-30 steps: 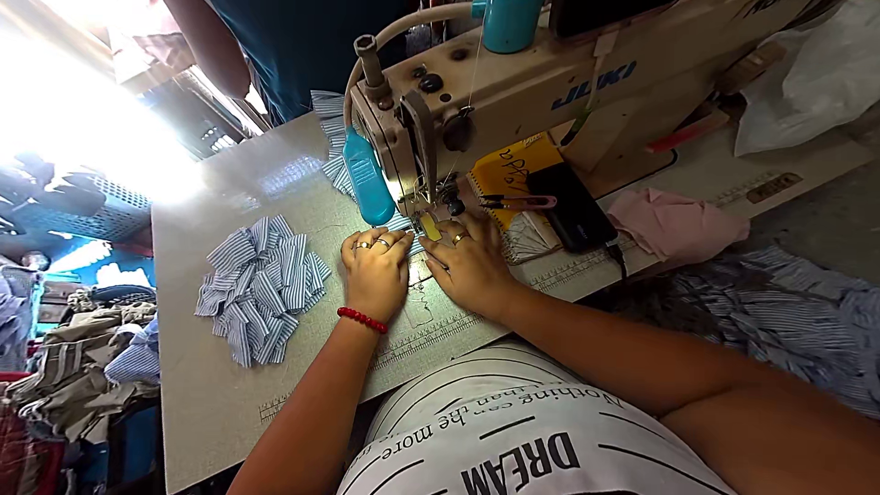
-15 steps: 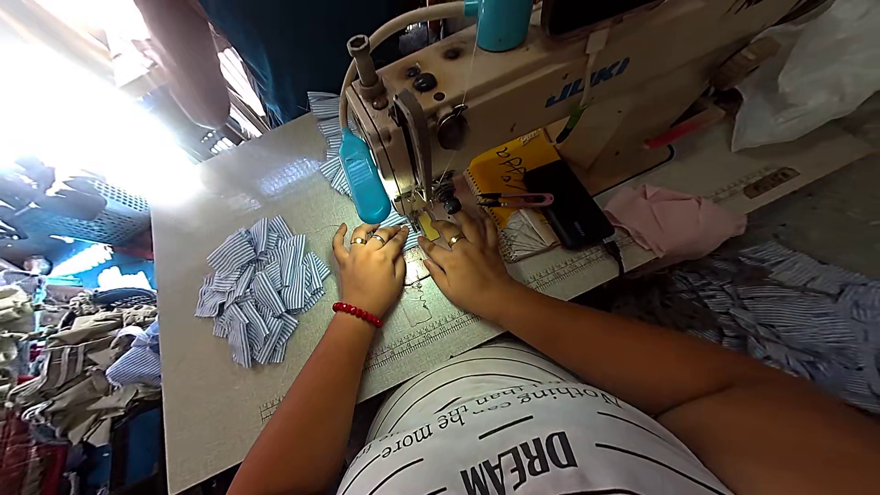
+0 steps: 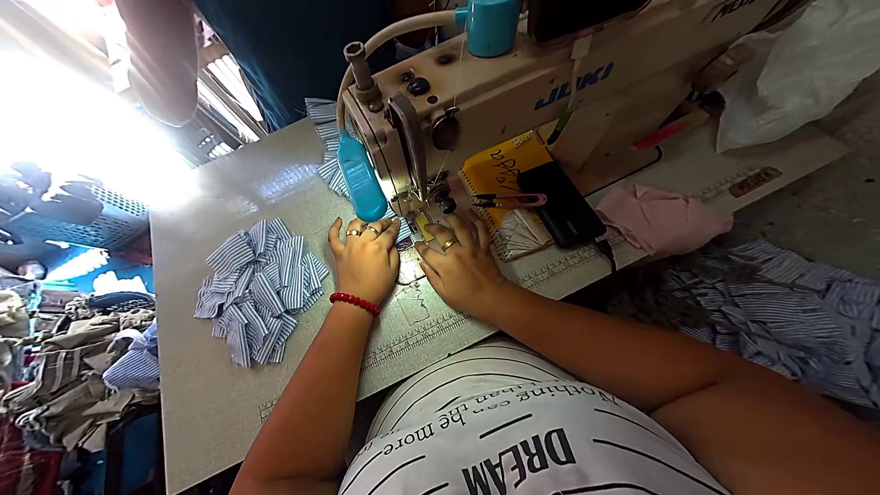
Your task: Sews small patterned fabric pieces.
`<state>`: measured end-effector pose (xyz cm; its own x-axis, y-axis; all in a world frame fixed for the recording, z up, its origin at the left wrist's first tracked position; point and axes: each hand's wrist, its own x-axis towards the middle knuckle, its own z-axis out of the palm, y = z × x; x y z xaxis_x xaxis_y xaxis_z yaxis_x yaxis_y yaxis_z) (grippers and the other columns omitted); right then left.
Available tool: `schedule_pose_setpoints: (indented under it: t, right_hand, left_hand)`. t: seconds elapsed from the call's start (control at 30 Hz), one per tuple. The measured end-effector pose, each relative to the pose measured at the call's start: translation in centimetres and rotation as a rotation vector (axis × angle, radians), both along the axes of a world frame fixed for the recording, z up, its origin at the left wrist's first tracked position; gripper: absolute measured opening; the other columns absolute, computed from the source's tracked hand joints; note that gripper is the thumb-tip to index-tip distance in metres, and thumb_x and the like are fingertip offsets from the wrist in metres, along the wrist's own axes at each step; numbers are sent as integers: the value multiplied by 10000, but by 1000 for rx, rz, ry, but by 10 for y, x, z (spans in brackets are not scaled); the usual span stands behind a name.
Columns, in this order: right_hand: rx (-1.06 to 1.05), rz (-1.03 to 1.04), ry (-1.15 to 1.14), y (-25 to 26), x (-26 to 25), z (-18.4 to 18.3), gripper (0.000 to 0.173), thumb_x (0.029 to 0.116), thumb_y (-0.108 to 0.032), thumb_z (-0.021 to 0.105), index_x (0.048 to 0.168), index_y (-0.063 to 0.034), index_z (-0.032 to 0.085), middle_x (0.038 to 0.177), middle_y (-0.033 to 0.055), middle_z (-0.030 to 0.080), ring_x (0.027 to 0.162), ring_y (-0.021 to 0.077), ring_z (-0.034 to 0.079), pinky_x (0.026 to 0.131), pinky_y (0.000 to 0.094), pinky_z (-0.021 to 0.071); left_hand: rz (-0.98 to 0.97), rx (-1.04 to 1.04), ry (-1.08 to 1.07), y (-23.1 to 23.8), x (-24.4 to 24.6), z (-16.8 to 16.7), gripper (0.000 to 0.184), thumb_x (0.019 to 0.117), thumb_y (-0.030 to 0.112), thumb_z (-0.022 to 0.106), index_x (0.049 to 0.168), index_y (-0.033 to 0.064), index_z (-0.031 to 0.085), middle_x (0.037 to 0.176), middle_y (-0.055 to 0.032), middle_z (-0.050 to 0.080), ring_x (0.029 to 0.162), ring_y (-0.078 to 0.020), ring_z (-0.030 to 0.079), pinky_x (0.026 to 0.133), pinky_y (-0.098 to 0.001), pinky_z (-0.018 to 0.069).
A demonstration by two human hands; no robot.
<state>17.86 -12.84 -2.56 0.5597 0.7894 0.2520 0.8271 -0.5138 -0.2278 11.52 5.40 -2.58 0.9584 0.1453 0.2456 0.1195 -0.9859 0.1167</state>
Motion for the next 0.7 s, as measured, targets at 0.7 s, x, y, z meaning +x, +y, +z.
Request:
schedule_pose_setpoints:
  t: [0.7]
  right_hand:
    - [75,55,68,1,6,-5,340,1016,-288,520,1212,-124,745,1399,158,618,1458,422,395,1196,675,227]
  left_hand:
    - [608,-33,25,33,-96,43,352,976,277,685,1154,-27,693,1286,-302,595,1246,-512,533,1016,-677,418]
